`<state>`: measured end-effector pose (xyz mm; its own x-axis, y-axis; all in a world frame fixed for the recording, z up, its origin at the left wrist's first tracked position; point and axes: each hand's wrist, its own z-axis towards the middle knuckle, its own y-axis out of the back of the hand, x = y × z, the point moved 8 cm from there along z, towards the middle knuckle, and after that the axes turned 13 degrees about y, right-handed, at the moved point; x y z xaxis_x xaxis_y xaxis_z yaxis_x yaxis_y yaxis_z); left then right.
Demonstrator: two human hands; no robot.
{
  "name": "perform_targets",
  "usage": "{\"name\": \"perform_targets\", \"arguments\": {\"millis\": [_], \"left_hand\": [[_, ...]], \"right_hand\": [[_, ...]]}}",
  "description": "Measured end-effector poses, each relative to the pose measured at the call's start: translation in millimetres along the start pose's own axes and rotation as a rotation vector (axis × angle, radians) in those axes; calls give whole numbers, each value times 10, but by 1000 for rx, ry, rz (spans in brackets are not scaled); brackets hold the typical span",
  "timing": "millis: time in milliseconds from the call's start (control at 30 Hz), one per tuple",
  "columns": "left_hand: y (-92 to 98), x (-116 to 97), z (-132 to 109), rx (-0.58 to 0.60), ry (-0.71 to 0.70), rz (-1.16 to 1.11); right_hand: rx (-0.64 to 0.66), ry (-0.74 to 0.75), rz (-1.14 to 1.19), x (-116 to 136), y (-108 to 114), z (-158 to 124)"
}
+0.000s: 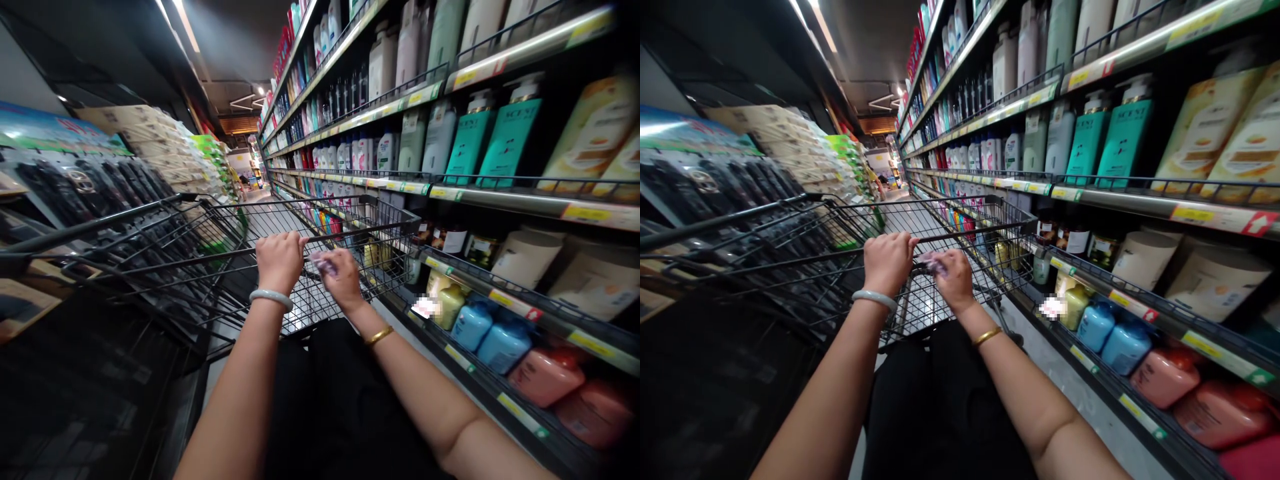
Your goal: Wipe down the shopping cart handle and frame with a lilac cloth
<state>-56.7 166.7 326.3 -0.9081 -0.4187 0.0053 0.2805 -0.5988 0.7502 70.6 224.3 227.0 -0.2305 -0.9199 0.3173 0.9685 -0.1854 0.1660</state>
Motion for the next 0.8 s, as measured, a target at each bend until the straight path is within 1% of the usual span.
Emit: {"name": "perform_targets", "arguments": {"millis": [67,100,133,167,200,267,300,333,367,467,500,533,600,667,733,800], "left_hand": [[-1,-2,3,-4,-2,0],[-2,-1,5,-7,0,-2],[-4,1,7,-10,4,-4],[-5,4,8,-13,8,-6],[-5,7,8,-16,12,-7],[-3,12,4,-23,15,-8],[-1,13,1,-26,13,-7],[1,13,-3,-28,9,-6],[2,13,-6,-30,4,-5],[2,9,-11,-34,-5,-3],[1,11,-10,-36,-2,-3],[2,15,-8,-41,5,-3],[7,22,-5,-56,15,-2],[16,29,-5,-77,12,8],[18,31,-10,-96,-10,26],[16,38,-17,-123,-35,44]], "right_hand": [[-228,-149,-4,-252,245,-53],[-315,-215,-22,-341,333,-95],[-364,-256,-39,-386,375,-132],[-363,-266,-42,-386,362,-156],[-316,-245,-31,-350,301,-167],[-159,-157,4,-226,119,-189],[-106,-122,17,-182,58,-210],[-97,-110,20,-174,47,-231],[-134,-124,15,-203,90,-243],[-375,-222,-14,-370,358,-206],[-433,-238,-19,-388,414,-160],[-462,-236,-17,-368,427,-99],[-457,-197,10,-228,335,25],[-375,-126,8,-4,128,96],[-327,-54,-69,198,-40,74],[-327,-18,-110,275,-118,11]]}}
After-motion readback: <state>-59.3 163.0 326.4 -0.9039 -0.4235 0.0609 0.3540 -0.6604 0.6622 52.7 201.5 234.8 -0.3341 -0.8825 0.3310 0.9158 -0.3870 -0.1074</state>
